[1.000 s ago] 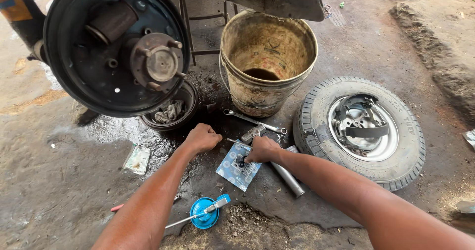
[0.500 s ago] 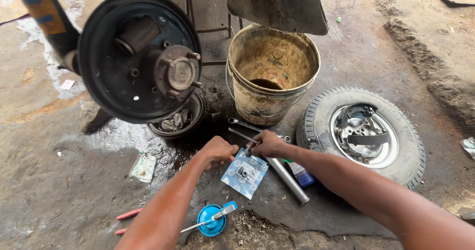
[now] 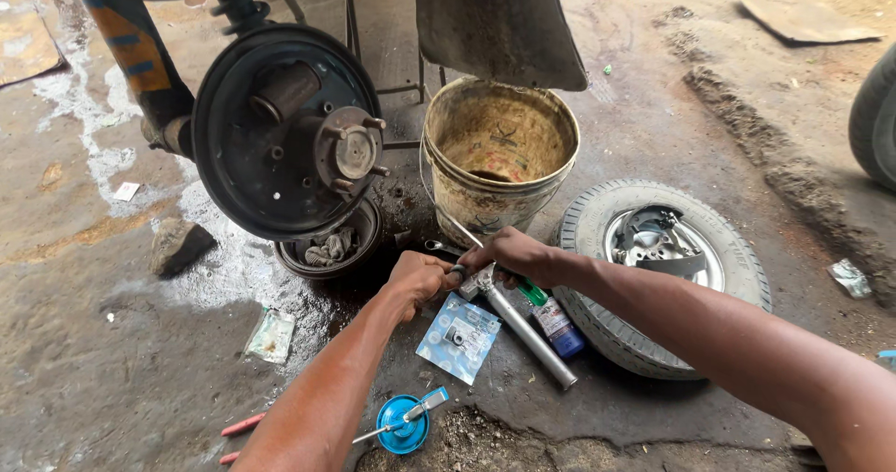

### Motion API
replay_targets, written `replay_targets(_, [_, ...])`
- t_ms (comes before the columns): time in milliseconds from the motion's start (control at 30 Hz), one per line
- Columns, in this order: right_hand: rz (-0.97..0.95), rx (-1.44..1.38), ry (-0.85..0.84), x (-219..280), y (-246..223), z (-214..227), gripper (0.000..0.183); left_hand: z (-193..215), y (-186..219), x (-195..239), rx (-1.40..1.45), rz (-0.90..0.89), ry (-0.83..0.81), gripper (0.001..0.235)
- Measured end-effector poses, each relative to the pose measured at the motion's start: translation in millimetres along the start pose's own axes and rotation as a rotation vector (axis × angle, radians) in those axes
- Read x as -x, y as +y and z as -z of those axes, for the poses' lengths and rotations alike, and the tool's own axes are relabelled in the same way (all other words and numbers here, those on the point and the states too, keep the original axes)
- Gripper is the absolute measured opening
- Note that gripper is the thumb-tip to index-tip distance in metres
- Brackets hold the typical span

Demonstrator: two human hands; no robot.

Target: The person works on a vehicle's rear wheel hub assembly, using a screwdriver to manipulate internal components and a wrench to tighten bolts. They handle a small plastic package containing parts and use a grease gun to apply lubricant to the mechanism.

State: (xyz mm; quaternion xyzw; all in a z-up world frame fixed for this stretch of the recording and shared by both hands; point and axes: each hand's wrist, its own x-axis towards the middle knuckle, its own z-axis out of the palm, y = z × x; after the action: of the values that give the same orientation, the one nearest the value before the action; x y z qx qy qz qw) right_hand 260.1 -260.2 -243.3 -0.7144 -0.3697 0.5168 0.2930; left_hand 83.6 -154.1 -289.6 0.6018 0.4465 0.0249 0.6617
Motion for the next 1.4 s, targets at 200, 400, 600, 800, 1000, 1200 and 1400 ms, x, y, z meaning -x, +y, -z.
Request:
replay_targets(200, [-0.035, 0.100, -0.058, 4.8, -13.5, -9.3, 0.028, 11.3, 9.7, 20.4, -0.146, -0.072, 0.050, 0.021])
replay_targets(400, [0.054, 0.236, -0.046, 2.9, -29.5, -17.7, 0.021, 21.9, 22.6, 36.8, -0.251, -0.085, 0.154, 0.017])
replay_targets(600, [0.134, 0.303, 0.100, -2.7, -40.4, -26.9, 0.017, 39.7, 27.5, 25.9, -0.139, -0.102, 0.048, 0.022])
replay_targets(800, [0.164, 0.405, 0.255, 3.4, -54.0, -20.3, 0.016, 41.4, 35.4, 22.6, 0.034, -0.144, -0.039, 0.017])
replay_targets(1000, [0.175, 0.347, 0.321, 1.8, -53.3, -32.1, 0.016, 27.9, 33.2, 23.5, -0.025, -0.227, 0.190, 0.019])
replay_targets(1200, [0.162, 0.260, 0.362, -12.6, -48.7, -42.4, 0.016, 27.9, 33.9, 26.8, 0.052, -0.313, 0.274, 0.014])
replay_targets(1400, [0.091, 0.043, 0.349, -9.8, -52.6, -53.5, 0.015, 26.2, 35.9, 31.5, 0.067, -0.306, 0.331, 0.006])
